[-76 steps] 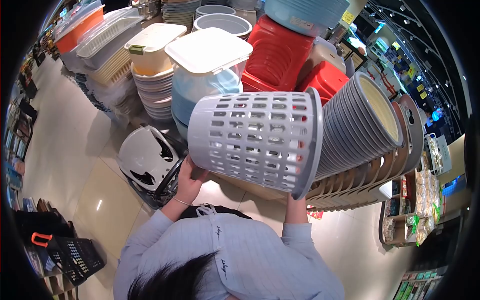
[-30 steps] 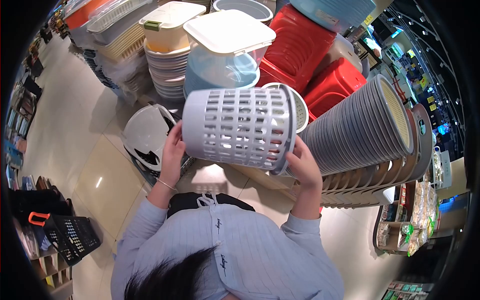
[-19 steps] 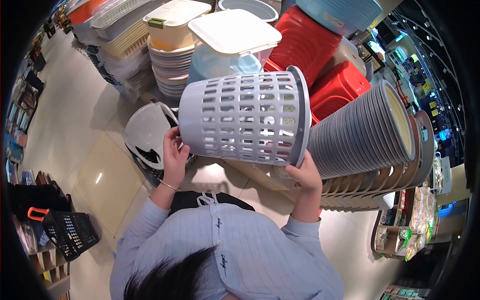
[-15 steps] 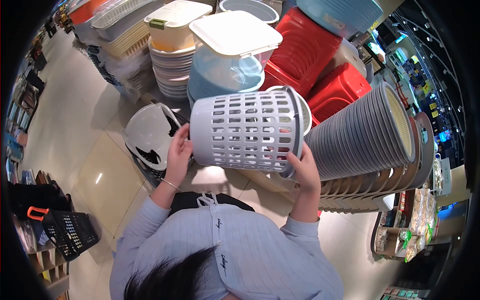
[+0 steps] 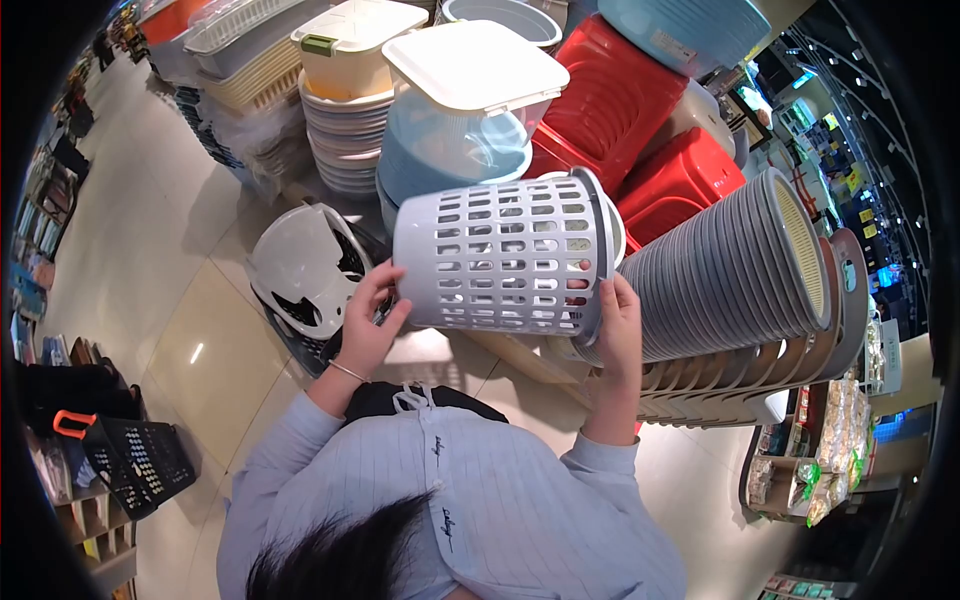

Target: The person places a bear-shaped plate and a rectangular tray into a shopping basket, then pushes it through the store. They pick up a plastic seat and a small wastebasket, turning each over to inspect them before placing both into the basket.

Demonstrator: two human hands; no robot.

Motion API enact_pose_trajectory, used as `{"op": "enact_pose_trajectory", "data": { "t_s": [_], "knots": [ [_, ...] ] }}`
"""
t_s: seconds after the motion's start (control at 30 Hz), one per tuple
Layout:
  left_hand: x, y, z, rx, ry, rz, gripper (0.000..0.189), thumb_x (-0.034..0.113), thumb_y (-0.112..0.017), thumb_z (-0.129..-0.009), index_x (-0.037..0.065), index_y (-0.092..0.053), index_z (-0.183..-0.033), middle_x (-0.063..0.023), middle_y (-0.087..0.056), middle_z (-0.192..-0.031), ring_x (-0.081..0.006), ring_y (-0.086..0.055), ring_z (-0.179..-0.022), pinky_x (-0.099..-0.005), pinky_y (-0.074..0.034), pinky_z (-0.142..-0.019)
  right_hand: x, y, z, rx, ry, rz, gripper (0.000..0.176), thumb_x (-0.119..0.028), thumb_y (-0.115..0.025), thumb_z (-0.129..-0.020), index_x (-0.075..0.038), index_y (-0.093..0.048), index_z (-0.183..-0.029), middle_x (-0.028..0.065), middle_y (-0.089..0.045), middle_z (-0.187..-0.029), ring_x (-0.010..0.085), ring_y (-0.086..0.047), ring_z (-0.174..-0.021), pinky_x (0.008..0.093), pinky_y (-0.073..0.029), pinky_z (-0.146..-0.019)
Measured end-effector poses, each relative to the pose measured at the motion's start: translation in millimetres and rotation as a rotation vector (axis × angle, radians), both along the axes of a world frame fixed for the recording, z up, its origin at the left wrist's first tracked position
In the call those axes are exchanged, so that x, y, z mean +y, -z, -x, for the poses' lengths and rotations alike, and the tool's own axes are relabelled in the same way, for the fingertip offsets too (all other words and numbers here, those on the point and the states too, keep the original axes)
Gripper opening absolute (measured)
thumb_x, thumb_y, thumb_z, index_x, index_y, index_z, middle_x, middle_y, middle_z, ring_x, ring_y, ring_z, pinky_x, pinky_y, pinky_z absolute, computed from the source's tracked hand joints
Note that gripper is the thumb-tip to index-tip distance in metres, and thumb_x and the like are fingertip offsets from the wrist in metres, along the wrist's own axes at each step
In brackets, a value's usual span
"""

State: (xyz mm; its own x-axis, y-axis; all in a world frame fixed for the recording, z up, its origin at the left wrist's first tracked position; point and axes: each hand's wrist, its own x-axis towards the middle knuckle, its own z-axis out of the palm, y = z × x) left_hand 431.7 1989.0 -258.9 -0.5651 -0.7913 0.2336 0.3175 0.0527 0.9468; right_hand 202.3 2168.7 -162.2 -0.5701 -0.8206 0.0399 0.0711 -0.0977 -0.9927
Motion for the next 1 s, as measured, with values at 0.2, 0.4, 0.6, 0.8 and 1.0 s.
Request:
{"op": "enact_pose_trajectory", "data": {
  "t_s": [0.2,0.4,0.6,0.8,1.0],
  "knots": [
    [5,2,-2,0.024,-0.071,0.174,0.026,0.006,-0.057,-0.077,0.005,-0.051,-0.102,-0.0167,-0.043,-0.127,-0.0257,-0.048,-0.103,-0.0313,-0.04,-0.085,-4,11,-3,0.019,0.193,0.065,0.037,-0.032,-0.039,-0.092,0.001,-0.051,-0.103,0.0066,-0.06,-0.08,0.0103,-0.057,-0.065,0.0226,-0.048,-0.06],
    [-4,-33,-8,-0.156,-0.052,0.82,0.027,0.014,-0.059,-0.076,0.008,-0.052,-0.1,-0.0179,-0.04,-0.129,-0.0285,-0.045,-0.097,-0.0356,-0.036,-0.087,-16,22,9,0.048,0.414,-0.099,0.042,-0.04,-0.034,-0.092,-0.002,-0.052,-0.097,0.0029,-0.054,-0.068,0.0074,-0.051,-0.053,0.0188,-0.043,-0.048],
    [-5,-59,-13,-0.131,-0.165,1.129,0.042,0.03,-0.062,-0.075,0.009,-0.049,-0.109,-0.0162,-0.043,-0.125,-0.031,-0.042,-0.109,-0.0382,-0.034,-0.09,-18,86,42,-0.361,0.549,-0.188,0.048,-0.049,-0.033,-0.089,-0.006,-0.053,-0.092,-0.0001,-0.048,-0.064,0.0044,-0.039,-0.045,0.018,-0.031,-0.037],
    [-8,-59,-15,-0.19,-0.128,0.628,0.066,0.054,-0.044,-0.081,0.002,-0.04,-0.121,-0.0228,-0.032,-0.13,-0.0351,-0.034,-0.119,-0.0407,-0.026,-0.098,-25,121,37,-0.654,0.418,-0.139,0.045,-0.051,-0.036,-0.088,-0.01,-0.055,-0.089,-0.0069,-0.039,-0.052,0.0033,-0.03,-0.039,0.0166,-0.027,-0.035],
    [-9,-57,-18,-0.161,-0.116,0.636,0.068,0.055,-0.042,-0.082,0.002,-0.037,-0.125,-0.0234,-0.03,-0.131,-0.0345,-0.032,-0.121,-0.0398,-0.025,-0.099,-32,125,25,-0.68,0.34,-0.148,0.042,-0.051,-0.035,-0.088,-0.013,-0.054,-0.087,-0.0078,-0.034,-0.05,0.0037,-0.031,-0.038,0.0176,-0.029,-0.035]
  ]
}}
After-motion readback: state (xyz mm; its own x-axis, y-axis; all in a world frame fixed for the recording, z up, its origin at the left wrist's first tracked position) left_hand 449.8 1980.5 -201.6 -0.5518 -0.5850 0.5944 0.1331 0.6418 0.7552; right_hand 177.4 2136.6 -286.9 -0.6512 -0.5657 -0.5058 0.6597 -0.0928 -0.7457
